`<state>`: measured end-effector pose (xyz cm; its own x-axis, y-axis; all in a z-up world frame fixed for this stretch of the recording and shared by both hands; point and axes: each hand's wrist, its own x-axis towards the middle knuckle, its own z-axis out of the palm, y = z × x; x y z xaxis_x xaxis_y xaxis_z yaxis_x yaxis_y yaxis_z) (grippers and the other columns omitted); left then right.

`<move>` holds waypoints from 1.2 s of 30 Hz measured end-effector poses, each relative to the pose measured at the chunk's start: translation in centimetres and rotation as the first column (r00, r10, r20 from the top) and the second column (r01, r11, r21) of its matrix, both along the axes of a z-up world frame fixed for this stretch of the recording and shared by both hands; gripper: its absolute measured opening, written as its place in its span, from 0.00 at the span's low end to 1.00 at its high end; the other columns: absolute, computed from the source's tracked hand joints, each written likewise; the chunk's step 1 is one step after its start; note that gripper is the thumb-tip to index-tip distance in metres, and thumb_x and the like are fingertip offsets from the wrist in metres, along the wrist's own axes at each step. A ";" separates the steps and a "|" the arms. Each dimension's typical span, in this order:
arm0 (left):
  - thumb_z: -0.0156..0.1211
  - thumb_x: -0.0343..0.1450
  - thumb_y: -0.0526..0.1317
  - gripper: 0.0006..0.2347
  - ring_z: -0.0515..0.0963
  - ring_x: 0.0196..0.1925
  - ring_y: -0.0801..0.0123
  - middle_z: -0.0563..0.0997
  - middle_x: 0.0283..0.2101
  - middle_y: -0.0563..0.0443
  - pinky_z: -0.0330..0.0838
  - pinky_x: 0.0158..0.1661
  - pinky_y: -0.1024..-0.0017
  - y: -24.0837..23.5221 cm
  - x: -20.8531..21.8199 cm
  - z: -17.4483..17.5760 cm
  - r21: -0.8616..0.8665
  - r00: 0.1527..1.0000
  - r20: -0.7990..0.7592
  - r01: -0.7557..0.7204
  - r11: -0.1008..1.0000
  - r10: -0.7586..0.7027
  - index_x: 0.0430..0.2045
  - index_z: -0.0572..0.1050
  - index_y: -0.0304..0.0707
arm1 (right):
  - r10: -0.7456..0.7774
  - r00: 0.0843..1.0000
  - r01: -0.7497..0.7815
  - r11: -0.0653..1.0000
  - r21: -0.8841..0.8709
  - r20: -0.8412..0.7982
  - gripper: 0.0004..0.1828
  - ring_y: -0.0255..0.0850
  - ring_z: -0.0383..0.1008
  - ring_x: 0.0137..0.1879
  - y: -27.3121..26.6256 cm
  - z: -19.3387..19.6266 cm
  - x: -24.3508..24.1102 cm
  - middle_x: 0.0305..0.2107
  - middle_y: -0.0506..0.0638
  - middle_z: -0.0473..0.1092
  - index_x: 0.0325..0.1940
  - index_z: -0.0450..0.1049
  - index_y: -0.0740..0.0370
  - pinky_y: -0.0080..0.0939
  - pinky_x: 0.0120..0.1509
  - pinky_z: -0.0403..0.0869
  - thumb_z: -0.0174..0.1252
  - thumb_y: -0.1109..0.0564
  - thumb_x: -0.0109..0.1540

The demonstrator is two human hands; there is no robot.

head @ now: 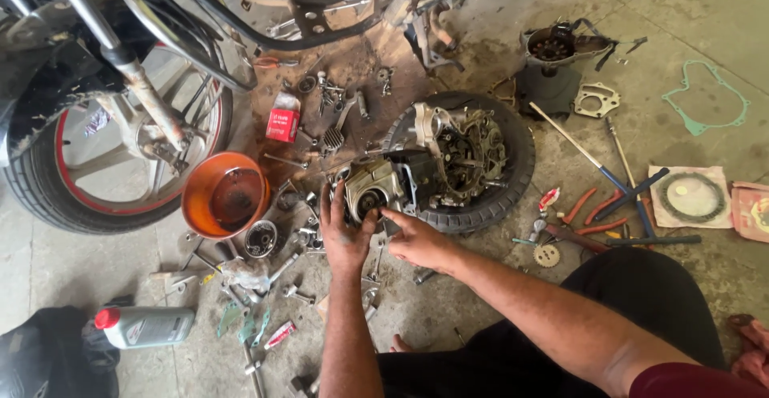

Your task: The person sits on the workshop floor fitting a metal gasket onto a motorcycle cylinder and aligning it over the piston and studs. They then pick up the cylinder assembly, position it on the engine crankcase, and press and adjust the parts together by hand.

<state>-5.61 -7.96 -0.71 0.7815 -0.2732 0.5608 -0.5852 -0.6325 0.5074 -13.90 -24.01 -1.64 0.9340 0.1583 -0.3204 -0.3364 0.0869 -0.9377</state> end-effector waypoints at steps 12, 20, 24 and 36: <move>0.64 0.69 0.38 0.24 0.72 0.65 0.37 0.66 0.67 0.28 0.73 0.58 0.52 -2.3 0.1 1.2 0.039 0.990 -0.115 -0.072 0.997 0.076 0.61 0.64 0.37 | 0.007 0.996 -0.005 1.000 -0.023 0.086 0.50 0.30 0.65 0.23 1.4 -2.6 0.4 0.23 0.45 0.70 0.82 0.43 0.52 0.30 0.28 0.69 0.57 0.64 0.58; 0.63 0.65 0.32 0.25 0.69 0.67 0.37 0.69 0.64 0.30 0.70 0.63 0.51 -1.7 1.1 -0.4 0.017 0.998 -0.059 -0.024 1.000 0.025 0.59 0.66 0.37 | 0.004 0.995 -0.022 0.985 0.173 0.102 0.49 0.30 0.63 0.21 0.8 -2.4 0.1 0.19 0.42 0.68 0.82 0.42 0.53 0.32 0.27 0.69 0.55 0.64 0.59; 0.63 0.65 0.32 0.26 0.69 0.67 0.39 0.67 0.65 0.32 0.70 0.63 0.51 -1.5 1.3 -0.1 0.008 0.992 -0.125 -0.007 1.000 0.008 0.60 0.65 0.39 | -0.018 0.992 -0.020 0.952 0.304 0.122 0.49 0.30 0.63 0.22 1.2 -4.1 0.6 0.19 0.43 0.67 0.82 0.41 0.53 0.31 0.27 0.69 0.53 0.65 0.60; 0.62 0.74 0.49 0.24 0.61 0.73 0.38 0.61 0.70 0.29 0.63 0.67 0.47 -1.0 2.8 -1.6 0.048 0.980 -0.171 0.112 0.993 -0.103 0.63 0.65 0.44 | -0.004 0.989 -0.032 0.970 0.242 0.148 0.51 0.30 0.63 0.21 0.1 -2.7 1.5 0.21 0.45 0.69 0.82 0.39 0.50 0.32 0.26 0.69 0.55 0.67 0.60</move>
